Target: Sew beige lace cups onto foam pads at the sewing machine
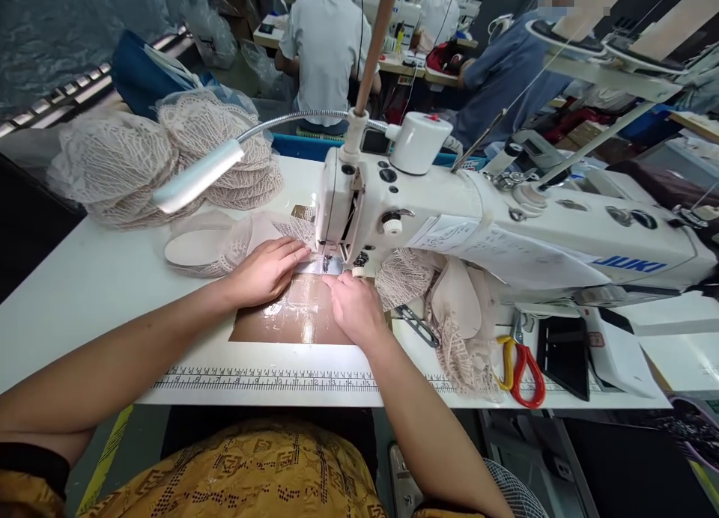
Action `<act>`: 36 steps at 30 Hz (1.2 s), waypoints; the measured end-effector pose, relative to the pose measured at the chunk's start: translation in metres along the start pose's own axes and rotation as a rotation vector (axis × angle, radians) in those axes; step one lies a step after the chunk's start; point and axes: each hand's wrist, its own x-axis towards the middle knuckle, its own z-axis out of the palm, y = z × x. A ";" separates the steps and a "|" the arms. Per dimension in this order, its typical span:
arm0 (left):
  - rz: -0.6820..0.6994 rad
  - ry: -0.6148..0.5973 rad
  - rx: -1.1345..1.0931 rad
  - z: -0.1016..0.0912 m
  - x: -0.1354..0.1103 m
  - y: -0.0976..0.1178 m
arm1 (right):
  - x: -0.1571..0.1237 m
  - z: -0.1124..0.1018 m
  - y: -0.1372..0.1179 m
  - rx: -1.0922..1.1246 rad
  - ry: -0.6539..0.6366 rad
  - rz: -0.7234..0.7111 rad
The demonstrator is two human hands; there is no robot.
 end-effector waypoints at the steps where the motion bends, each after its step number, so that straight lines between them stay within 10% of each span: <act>1: -0.017 -0.007 0.014 -0.001 -0.001 0.000 | 0.000 0.000 -0.001 0.007 0.003 0.002; 11: -0.334 -0.307 0.145 -0.038 -0.010 0.030 | -0.003 -0.020 -0.003 0.075 -0.084 0.003; 18: -0.232 -0.425 -0.223 -0.087 -0.035 0.039 | -0.064 -0.067 0.022 -0.015 -0.042 0.070; 23: -0.184 -0.284 -0.133 -0.066 -0.020 0.024 | -0.093 -0.055 0.049 -0.349 -0.029 0.194; 29: -0.252 -0.442 -0.247 -0.037 0.003 0.016 | -0.093 -0.053 0.050 -0.430 -0.225 0.128; 36: -0.346 -0.323 -0.850 -0.038 -0.011 0.013 | -0.113 -0.055 0.052 -0.296 -0.197 0.065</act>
